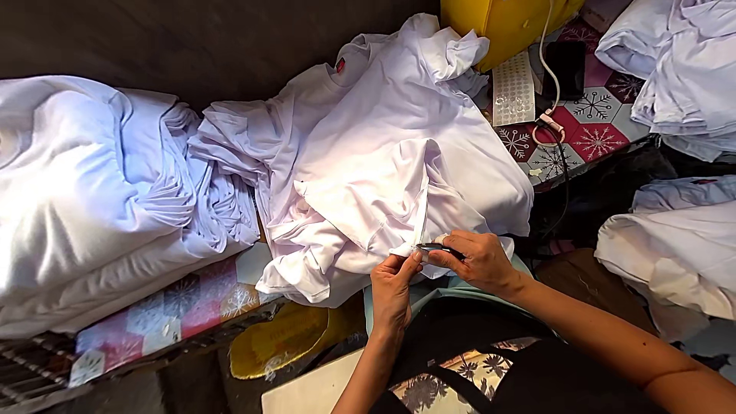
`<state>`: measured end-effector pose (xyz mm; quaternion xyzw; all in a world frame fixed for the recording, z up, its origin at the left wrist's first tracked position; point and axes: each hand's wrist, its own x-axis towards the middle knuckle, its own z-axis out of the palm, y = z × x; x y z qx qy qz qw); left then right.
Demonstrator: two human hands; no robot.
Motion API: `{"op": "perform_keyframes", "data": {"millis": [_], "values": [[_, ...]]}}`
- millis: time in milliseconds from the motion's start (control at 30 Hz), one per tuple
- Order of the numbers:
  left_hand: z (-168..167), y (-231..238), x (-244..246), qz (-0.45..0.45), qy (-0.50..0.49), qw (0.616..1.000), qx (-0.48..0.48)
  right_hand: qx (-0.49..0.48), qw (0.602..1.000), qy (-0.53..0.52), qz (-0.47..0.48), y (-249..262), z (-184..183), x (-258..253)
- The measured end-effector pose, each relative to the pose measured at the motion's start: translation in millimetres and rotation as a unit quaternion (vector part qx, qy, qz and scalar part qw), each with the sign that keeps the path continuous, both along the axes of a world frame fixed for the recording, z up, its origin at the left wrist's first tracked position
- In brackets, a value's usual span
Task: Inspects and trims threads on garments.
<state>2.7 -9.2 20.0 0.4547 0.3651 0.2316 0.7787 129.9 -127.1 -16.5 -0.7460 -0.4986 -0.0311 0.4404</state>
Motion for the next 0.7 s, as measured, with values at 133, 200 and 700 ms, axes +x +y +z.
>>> {"op": "perform_keyframes", "data": {"millis": [133,200,700], "values": [[1.2,-0.4,0.4,-0.003,-0.005,1.0,-0.02,-0.003,1.0,0.029,0.006,-1.2,-2.0,-1.1],[2.7,-0.6,1.2,-0.001,-0.003,0.999,-0.038,0.009,0.999,0.038,0.008,-1.7,-3.8,0.6],[15.7,2.2,9.4,0.011,-0.001,0.998,-0.064,0.058,0.998,-0.034,0.011,-12.8,-12.3,15.1]]}}
